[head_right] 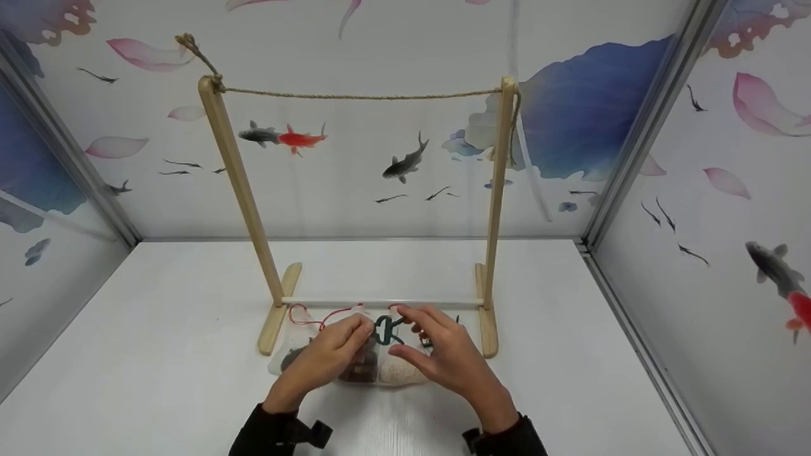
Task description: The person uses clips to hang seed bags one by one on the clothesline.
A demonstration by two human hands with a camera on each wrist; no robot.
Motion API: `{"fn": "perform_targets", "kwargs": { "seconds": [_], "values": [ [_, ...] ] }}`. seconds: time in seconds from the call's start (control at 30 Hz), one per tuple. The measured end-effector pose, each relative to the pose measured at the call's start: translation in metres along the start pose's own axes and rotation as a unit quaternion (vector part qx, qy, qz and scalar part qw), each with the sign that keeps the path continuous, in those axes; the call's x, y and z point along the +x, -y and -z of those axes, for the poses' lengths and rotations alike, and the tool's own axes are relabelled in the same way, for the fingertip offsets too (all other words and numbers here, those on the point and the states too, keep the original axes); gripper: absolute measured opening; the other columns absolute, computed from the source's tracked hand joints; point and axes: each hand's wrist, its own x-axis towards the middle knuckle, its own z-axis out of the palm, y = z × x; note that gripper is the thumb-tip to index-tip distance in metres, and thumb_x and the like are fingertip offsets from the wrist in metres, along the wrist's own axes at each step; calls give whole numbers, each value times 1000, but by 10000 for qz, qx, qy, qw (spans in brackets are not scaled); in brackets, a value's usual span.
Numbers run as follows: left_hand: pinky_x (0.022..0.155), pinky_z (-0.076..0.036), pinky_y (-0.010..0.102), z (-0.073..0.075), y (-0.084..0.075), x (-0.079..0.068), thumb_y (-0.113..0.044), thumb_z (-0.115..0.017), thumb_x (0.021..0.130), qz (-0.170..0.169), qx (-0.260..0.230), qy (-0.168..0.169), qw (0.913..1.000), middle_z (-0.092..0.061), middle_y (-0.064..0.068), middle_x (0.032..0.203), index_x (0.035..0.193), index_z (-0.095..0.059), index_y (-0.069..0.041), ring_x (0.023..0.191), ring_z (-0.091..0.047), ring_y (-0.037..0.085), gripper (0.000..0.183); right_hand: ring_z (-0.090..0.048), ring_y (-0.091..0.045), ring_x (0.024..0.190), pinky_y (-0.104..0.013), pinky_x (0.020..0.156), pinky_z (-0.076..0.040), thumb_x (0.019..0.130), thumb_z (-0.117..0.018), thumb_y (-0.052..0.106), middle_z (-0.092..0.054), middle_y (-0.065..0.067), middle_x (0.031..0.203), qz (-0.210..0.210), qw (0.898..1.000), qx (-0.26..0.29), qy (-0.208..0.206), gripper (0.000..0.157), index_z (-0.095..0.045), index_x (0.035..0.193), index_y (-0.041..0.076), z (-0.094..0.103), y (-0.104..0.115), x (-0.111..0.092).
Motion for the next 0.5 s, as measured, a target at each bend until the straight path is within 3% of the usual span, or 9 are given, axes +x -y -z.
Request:
{"fn": "perform_targets", "kwargs": {
  "seconds": [0.2, 0.4, 0.5],
  "values": [
    [70, -44, 26, 0, -2, 0, -29, -45, 110, -25, -58, 37, 10000, -54, -9, 85, 97, -63, -10, 73, -50, 6, 29, -66, -13, 96, -26, 76, -58, 83, -86, 13, -64, -1, 120, 192, 9998, 16, 7, 60, -60, 137, 4, 2, 0, 0],
    [71, -44, 27, -1, -2, 0, -29, -45, 110, -9, -171, 116, 9998, -53, -9, 84, 97, -63, -11, 74, -49, 7, 29, -68, -12, 95, -24, 76, -57, 83, -86, 14, -63, 2, 123, 250, 9997, -65, -26, 59, -61, 137, 13, 3, 2, 1],
    [72, -44, 27, -1, -2, 0, -30, -45, 110, -7, -180, 121, 9998, -53, -9, 84, 97, -63, -13, 74, -49, 7, 28, -68, -12, 92, -23, 75, -57, 83, -86, 14, -64, 0, 123, 211, 9997, -81, -61, 58, -62, 135, 12, 3, 2, 1]
  ]
}}
